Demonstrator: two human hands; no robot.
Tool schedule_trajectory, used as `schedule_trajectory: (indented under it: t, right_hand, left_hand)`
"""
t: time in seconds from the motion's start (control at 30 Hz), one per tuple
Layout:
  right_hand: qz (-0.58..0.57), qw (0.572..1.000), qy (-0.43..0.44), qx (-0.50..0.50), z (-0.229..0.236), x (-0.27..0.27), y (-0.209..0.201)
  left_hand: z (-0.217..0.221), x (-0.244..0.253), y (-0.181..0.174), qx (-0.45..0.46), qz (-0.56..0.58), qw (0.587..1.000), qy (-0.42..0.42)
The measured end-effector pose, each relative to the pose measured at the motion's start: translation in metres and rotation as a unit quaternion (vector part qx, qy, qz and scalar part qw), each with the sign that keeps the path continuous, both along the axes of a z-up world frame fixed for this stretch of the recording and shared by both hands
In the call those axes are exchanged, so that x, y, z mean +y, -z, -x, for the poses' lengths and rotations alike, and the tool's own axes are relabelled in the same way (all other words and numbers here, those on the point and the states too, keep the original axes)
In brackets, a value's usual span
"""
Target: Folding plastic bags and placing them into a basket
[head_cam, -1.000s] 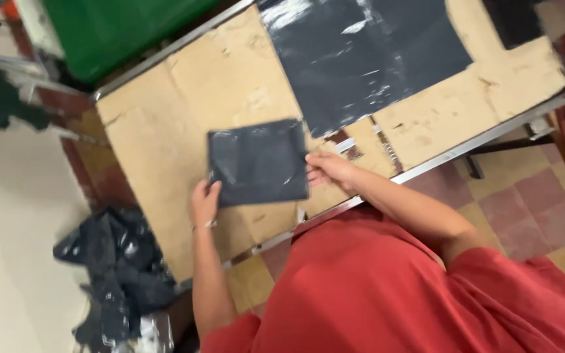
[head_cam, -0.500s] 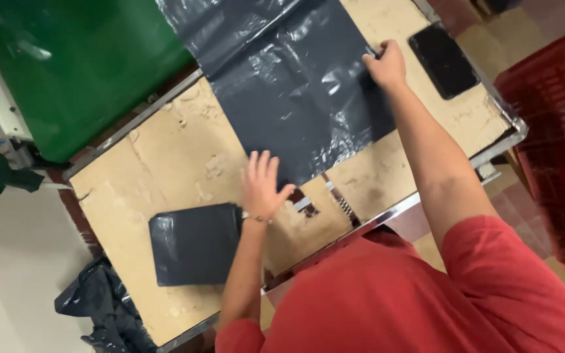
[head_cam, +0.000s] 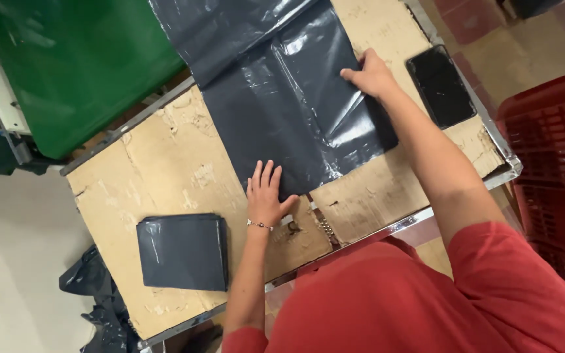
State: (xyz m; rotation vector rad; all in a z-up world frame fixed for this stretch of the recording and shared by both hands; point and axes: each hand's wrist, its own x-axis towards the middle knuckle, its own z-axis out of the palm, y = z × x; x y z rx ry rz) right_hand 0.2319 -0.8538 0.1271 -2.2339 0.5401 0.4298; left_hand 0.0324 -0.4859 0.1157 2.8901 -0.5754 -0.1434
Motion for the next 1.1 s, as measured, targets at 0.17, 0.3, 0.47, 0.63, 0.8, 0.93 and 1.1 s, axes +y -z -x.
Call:
schedule_trajectory:
  t: [0.17, 0.3, 0.47, 0.63, 0.8, 0.93, 1.1]
  right_hand:
    - [-0.376, 0.920, 0.109, -0.004, 0.033, 0.008, -0.035]
    - [-0.103, 0.972, -0.093, -0.190, 0.084, 0.018, -0.047]
    - [-0.199, 0.922, -0.133, -0.304, 0.102, 0.056, -0.069]
    - [-0.307, 0.897, 0.048, -0.314, 0.089, 0.049, -0.073]
    - [-0.369, 0.871, 0.030, -0.323, 0.197, 0.016, -0.130]
    - [-0.407, 0.883, 0.024, -0.231, 0.310, -0.035, -0.127]
    - [-0.419, 0.867, 0.014, -0.269, 0.417, -0.124, -0.086]
  left_hand:
    - [0.001, -0.001, -0.009, 0.073, 0.001, 0.997, -0.010]
    - [0.005, -0.002, 0.001, 0.011, -0.014, 1.000, -0.006]
    - [0.021, -0.013, 0.020, -0.071, 0.029, 0.996, -0.040]
    - [0.008, 0.013, 0.066, -0.258, 0.073, 0.959, -0.094]
    - [0.069, 0.071, -0.028, -0.184, 0.080, 0.979, -0.043]
    - [0.159, 0.088, -0.155, -0.182, 0.205, 0.951, 0.145]
    - [0.209, 0.075, -0.306, -0.114, 0.395, 0.861, 0.299]
